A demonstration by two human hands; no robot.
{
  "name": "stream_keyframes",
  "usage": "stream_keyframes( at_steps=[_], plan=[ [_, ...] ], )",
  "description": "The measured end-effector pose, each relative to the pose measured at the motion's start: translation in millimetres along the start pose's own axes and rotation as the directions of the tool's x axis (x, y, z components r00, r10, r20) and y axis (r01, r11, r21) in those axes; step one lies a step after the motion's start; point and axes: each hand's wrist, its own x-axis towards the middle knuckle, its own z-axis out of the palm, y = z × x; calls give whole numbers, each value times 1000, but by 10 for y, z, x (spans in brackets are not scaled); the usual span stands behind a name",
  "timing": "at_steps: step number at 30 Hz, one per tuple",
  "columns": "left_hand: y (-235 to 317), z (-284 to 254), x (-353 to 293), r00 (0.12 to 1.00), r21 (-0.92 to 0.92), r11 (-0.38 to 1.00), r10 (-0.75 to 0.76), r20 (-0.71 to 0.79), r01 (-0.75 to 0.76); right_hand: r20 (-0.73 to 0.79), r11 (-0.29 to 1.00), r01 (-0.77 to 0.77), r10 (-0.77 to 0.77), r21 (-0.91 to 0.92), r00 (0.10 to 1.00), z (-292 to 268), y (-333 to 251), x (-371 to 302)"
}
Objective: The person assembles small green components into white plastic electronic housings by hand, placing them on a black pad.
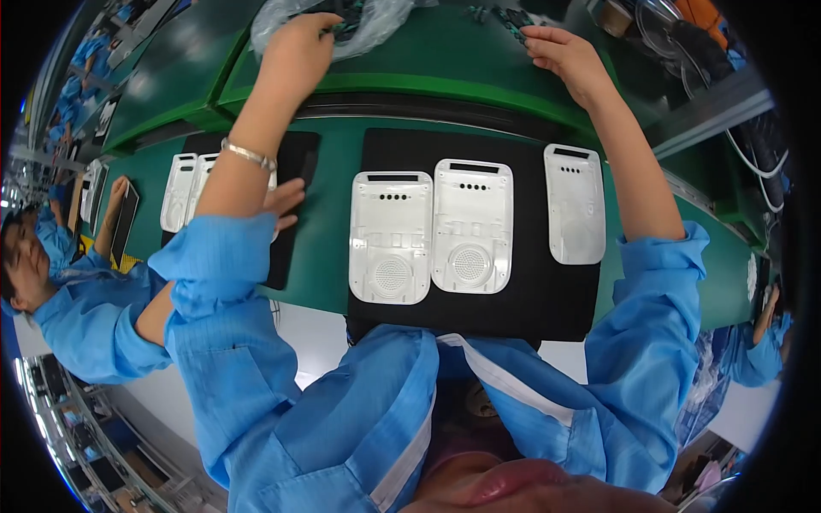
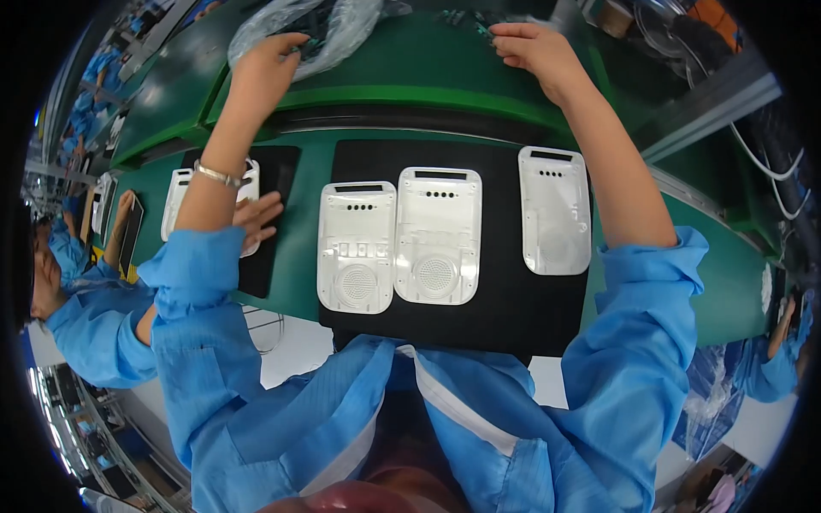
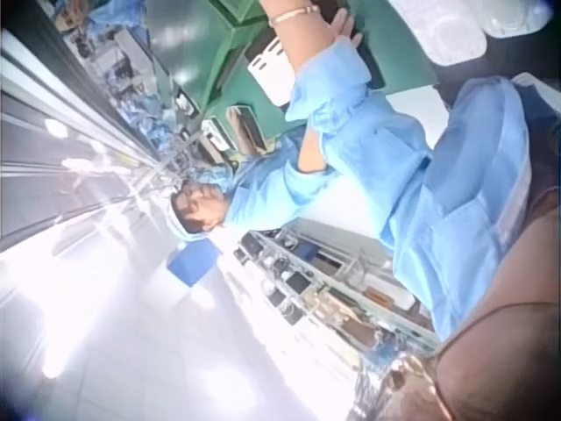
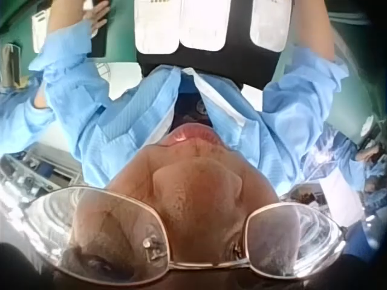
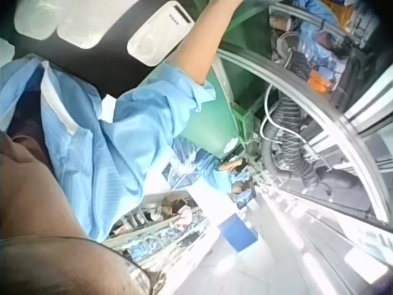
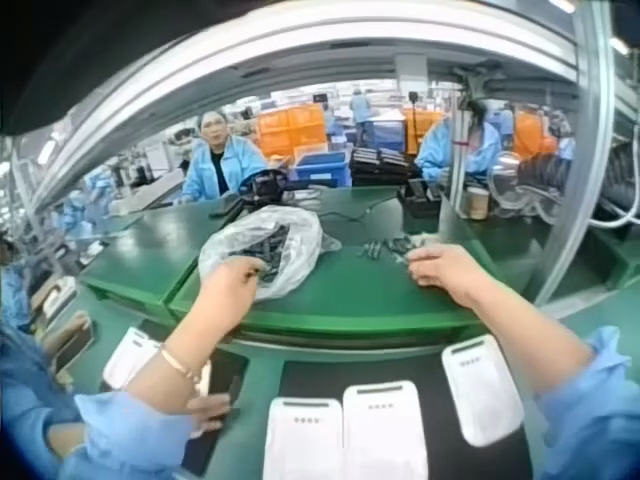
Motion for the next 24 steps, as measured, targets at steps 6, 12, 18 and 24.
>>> stream_keyframes(
  at_steps=[6, 12, 18, 24],
  plan=[
    [-404, 366, 528, 921, 304, 951, -167, 352, 56, -11, 995, 11, -10, 104, 1000, -379, 16, -881],
    [-957, 404, 629, 926, 282, 947, -236, 295, 152, -34, 908, 93, -117, -410, 993, -539, 293, -1798],
    [-569, 400, 411, 959, 232, 954, -230, 165, 189, -105, 959, -28, -2, -281, 995, -292, 373, -2248],
    [-677, 305, 432, 926, 243, 947, -273, 261, 211, -26, 882, 144, -174, -449, 984, -139, 260, -2255]
  ],
)
